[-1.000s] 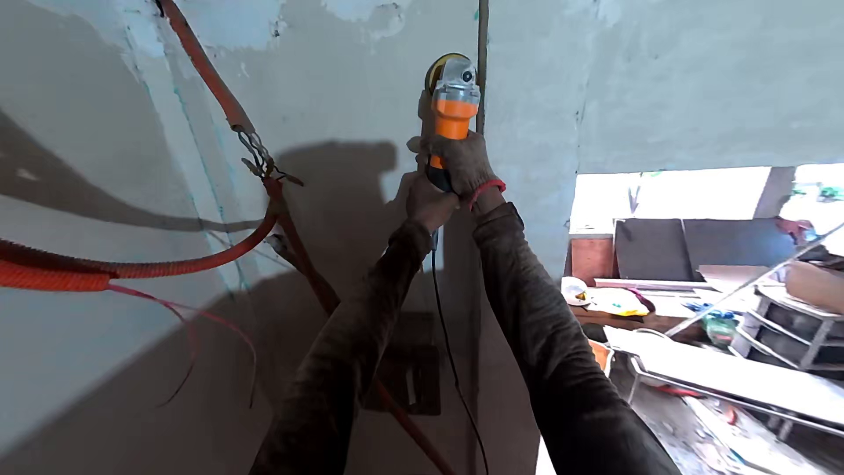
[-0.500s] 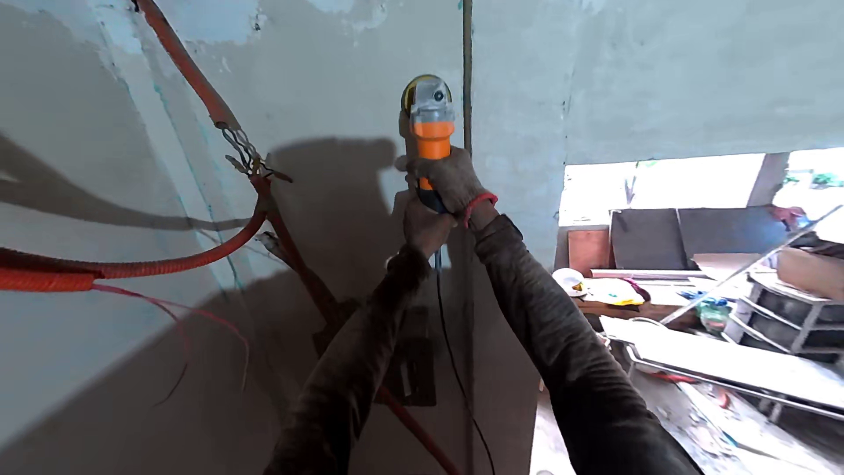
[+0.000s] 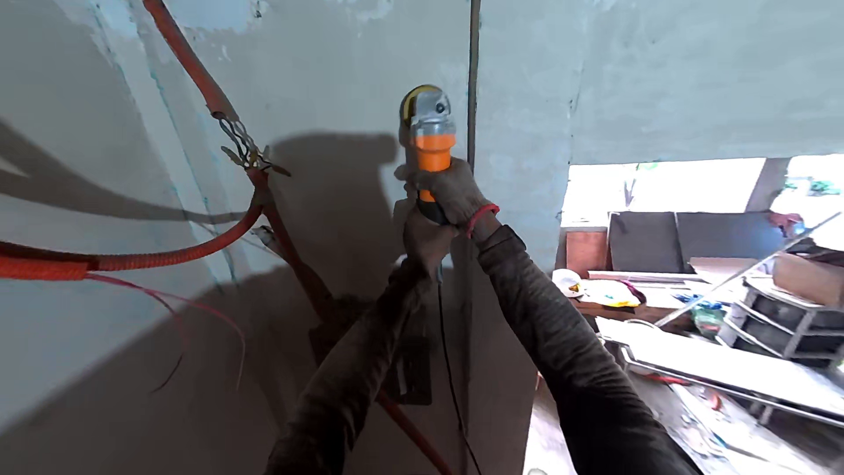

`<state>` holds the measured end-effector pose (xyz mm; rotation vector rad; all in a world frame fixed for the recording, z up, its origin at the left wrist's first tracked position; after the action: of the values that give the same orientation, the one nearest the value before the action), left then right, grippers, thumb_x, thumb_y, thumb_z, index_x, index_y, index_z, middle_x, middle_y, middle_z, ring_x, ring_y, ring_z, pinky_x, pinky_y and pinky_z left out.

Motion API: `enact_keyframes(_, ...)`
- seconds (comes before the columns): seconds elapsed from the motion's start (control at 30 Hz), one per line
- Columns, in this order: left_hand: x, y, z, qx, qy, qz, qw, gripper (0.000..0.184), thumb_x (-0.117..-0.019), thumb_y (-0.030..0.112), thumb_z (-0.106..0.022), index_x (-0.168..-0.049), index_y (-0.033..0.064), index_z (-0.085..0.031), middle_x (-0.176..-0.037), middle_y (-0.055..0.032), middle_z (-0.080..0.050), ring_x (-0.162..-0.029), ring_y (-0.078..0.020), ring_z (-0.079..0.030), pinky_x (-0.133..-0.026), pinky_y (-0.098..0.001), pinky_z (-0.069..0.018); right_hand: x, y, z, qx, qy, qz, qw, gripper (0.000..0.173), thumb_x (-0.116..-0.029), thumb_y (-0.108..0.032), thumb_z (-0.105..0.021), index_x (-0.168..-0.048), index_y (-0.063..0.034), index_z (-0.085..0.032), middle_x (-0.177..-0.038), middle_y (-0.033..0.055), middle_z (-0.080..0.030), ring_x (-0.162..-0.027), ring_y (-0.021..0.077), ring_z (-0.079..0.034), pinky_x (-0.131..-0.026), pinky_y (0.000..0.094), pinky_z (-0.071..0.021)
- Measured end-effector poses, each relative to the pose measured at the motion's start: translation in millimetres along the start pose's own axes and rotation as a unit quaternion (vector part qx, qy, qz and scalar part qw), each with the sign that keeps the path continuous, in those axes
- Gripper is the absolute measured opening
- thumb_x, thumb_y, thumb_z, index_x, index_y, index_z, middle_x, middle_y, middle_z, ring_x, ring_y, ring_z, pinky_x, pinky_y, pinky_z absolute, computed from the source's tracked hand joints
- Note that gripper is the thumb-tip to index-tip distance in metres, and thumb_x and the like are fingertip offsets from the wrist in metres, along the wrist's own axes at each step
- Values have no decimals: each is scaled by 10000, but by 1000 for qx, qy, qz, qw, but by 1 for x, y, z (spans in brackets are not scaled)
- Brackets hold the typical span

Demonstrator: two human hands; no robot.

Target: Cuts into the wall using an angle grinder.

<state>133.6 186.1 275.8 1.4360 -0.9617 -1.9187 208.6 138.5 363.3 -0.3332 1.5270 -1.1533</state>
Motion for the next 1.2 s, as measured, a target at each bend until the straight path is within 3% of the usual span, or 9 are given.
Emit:
enact_keyframes(0.13, 9, -21, -11, 16, -22, -6, 1000, 485, -621, 126, -862, -1054, 25, -668, -903, -92, -716, -826, -211, -708, -766, -459, -604, 44, 25, 9, 75, 24, -6, 997, 407, -804, -368, -833, -1100, -130, -684, -823, 67, -704, -656, 196, -660, -565, 403, -552)
enact_keyframes(0.3, -29, 25, 1, -29, -56, -35, 997, 436, -684, 143, -845, -1077, 60, -676, -890, -84, -714, -818, -211, -699, -763, -471, -586, 6, 7, 21, 47, 54, 15, 997, 433, -806, -382, -845, -1117, -141, -665, -840, 51, -683, -685, 176, -647, -585, 387, -545)
enact_keyframes(0.4, -50, 55, 11, -24, -59, -42, 997, 466, -708, 117, -850, -1124, 55, -648, -874, -124, -696, -750, -248, -680, -673, -485, -577, -40, -39, 19, -2, 79, 44, 996, 451, -775, -272, -864, -1104, -34, -667, -872, 109, -744, -750, 234, -739, -695, 437, -646)
enact_keyframes(0.53, -73, 73, 18, 6, -55, -67, 996, 501, -705, 208, -821, -1149, 77, -629, -840, -152, -668, -668, -296, -645, -528, -483, -522, -70, -78, 19, -46, 71, 58, 995, 444, -789, -219, -849, -1111, 9, -644, -875, 143, -745, -746, 260, -748, -694, 438, -657)
enact_keyframes(0.67, -104, 103, 19, -4, -22, -61, 998, 524, -614, 125, -835, -1092, 50, -635, -841, -118, -699, -721, -258, -696, -635, -506, -583, -84, -101, 22, -35, 75, 59, 995, 395, -797, -207, -825, -1080, 9, -655, -870, 136, -741, -736, 249, -743, -675, 427, -651)
enact_keyframes(0.83, -63, 78, 10, 62, -15, -55, 996, 614, -695, 140, -815, -1255, 62, -575, -926, -175, -671, -735, -310, -659, -582, -505, -547, -73, -83, 17, 8, 39, 31, 999, 413, -776, -214, -851, -1078, -6, -660, -861, 136, -731, -724, 244, -728, -669, 430, -639)
enact_keyframes(1.0, -45, 64, -1, 58, -22, -37, 997, 457, -641, 61, -862, -1048, 51, -654, -842, -116, -690, -729, -240, -677, -641, -457, -574, -49, -55, 20, 50, 45, 26, 997, 459, -741, -288, -876, -1069, -35, -678, -855, 112, -739, -746, 239, -735, -696, 451, -637)
enact_keyframes(1.1, -57, 60, 5, 34, -35, -38, 998, 468, -661, 94, -841, -1088, 75, -650, -849, -120, -693, -719, -255, -676, -631, -481, -566, -49, -57, 18, -23, 66, 33, 997, 462, -761, -231, -872, -1097, -1, -653, -862, 142, -740, -732, 259, -739, -683, 445, -646)
enact_keyframes(1.2, -49, 46, 7, 66, -12, -33, 997, 444, -649, 52, -853, -1045, 55, -652, -792, -102, -701, -658, -220, -685, -595, -436, -586, -48, -47, 8, 31, 45, 21, 998, 438, -758, -278, -870, -1076, -41, -682, -868, 113, -745, -753, 241, -741, -706, 458, -644)
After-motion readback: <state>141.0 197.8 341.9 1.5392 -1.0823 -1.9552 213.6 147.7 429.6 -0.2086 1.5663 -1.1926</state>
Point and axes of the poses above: each hand's wrist, its own x-axis away from the middle knuckle, its own z-axis out of the back of the hand, y = z × x, the point moved 7 cm from there along -x, towards the middle knuckle
